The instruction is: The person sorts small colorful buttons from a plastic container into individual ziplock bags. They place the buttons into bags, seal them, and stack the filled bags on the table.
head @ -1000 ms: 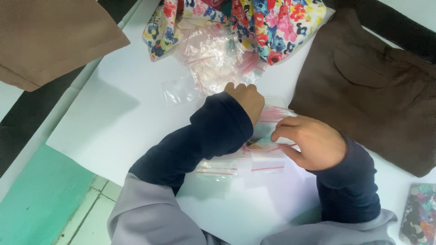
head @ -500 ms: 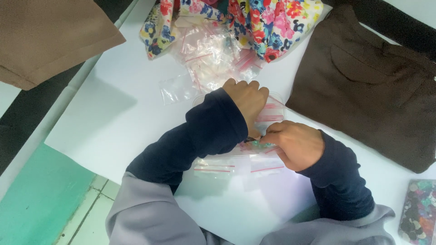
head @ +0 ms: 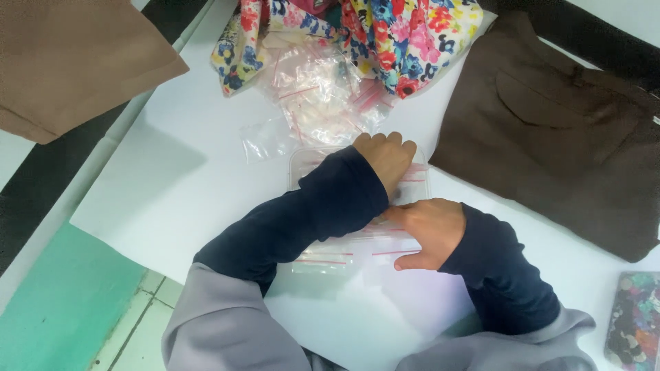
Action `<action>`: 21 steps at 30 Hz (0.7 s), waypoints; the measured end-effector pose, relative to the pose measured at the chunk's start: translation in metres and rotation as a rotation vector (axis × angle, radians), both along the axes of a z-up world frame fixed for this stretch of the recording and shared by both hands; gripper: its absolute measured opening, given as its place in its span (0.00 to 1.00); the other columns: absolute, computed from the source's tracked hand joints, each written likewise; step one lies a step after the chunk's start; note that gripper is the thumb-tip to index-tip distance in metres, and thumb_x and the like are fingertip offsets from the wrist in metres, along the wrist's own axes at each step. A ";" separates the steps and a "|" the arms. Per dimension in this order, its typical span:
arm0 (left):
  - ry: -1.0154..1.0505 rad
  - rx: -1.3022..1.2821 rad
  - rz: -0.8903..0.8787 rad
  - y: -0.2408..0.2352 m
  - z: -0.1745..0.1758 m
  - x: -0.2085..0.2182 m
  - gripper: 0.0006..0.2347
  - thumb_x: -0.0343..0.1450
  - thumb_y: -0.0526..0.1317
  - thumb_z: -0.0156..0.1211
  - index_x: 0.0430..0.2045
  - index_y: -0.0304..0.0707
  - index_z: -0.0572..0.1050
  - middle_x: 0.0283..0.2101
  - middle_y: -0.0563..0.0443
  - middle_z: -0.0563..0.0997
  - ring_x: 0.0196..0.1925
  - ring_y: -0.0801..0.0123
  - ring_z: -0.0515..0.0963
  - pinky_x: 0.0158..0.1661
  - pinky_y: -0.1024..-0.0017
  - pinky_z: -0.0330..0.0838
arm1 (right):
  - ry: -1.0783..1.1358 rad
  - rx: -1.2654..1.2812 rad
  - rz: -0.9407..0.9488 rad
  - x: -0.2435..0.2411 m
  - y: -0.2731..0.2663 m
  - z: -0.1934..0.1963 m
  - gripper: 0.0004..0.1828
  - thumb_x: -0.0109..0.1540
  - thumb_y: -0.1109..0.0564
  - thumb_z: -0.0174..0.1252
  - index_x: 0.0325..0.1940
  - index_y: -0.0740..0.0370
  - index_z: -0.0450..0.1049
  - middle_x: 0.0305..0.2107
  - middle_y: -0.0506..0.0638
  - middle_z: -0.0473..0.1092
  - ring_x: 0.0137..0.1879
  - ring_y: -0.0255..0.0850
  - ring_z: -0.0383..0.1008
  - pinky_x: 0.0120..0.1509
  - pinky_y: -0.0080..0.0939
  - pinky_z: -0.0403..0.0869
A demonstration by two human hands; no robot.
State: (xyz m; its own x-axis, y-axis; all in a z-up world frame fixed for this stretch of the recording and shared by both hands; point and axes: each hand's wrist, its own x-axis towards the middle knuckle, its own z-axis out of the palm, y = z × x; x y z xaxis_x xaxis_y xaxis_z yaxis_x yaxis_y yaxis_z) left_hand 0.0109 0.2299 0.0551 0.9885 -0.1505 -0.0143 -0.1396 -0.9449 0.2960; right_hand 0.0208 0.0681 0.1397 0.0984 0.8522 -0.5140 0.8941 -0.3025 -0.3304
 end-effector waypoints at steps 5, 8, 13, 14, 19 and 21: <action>0.188 -0.018 -0.016 -0.009 0.021 -0.009 0.13 0.64 0.36 0.72 0.39 0.35 0.76 0.35 0.43 0.81 0.38 0.50 0.85 0.43 0.53 0.73 | -0.051 -0.033 0.027 0.001 0.003 0.001 0.28 0.54 0.34 0.68 0.50 0.49 0.73 0.33 0.47 0.79 0.41 0.47 0.82 0.47 0.48 0.80; 0.128 0.007 -0.034 -0.009 0.013 -0.008 0.09 0.65 0.34 0.69 0.34 0.36 0.76 0.30 0.45 0.80 0.34 0.52 0.84 0.39 0.55 0.72 | -0.030 -0.007 0.001 0.007 -0.001 0.000 0.26 0.56 0.35 0.66 0.49 0.50 0.75 0.35 0.48 0.79 0.43 0.48 0.83 0.47 0.49 0.80; -0.086 0.079 -0.020 -0.009 0.036 -0.023 0.05 0.64 0.32 0.65 0.26 0.40 0.73 0.21 0.49 0.74 0.24 0.58 0.80 0.31 0.63 0.71 | -0.003 0.119 -0.061 0.019 -0.018 -0.001 0.17 0.61 0.48 0.55 0.53 0.46 0.76 0.46 0.48 0.79 0.49 0.55 0.81 0.48 0.58 0.80; -0.121 0.084 -0.009 -0.009 0.039 -0.025 0.06 0.64 0.32 0.65 0.26 0.40 0.73 0.21 0.49 0.74 0.24 0.59 0.80 0.30 0.63 0.70 | -0.044 0.154 -0.098 0.020 -0.018 0.001 0.15 0.63 0.49 0.53 0.51 0.44 0.78 0.46 0.45 0.79 0.49 0.53 0.81 0.49 0.55 0.80; -0.264 0.113 0.035 -0.008 0.045 -0.029 0.07 0.62 0.33 0.67 0.24 0.42 0.72 0.18 0.52 0.73 0.22 0.61 0.80 0.29 0.66 0.70 | -0.289 0.216 -0.197 0.013 -0.012 -0.015 0.10 0.64 0.46 0.53 0.43 0.37 0.81 0.42 0.36 0.79 0.46 0.43 0.81 0.47 0.43 0.78; -0.108 0.081 -0.006 -0.004 0.046 -0.026 0.05 0.65 0.31 0.65 0.29 0.39 0.75 0.23 0.47 0.78 0.27 0.57 0.83 0.33 0.63 0.73 | -0.330 0.115 -0.175 -0.001 0.001 -0.018 0.08 0.60 0.48 0.56 0.33 0.42 0.81 0.27 0.41 0.79 0.36 0.45 0.82 0.42 0.46 0.79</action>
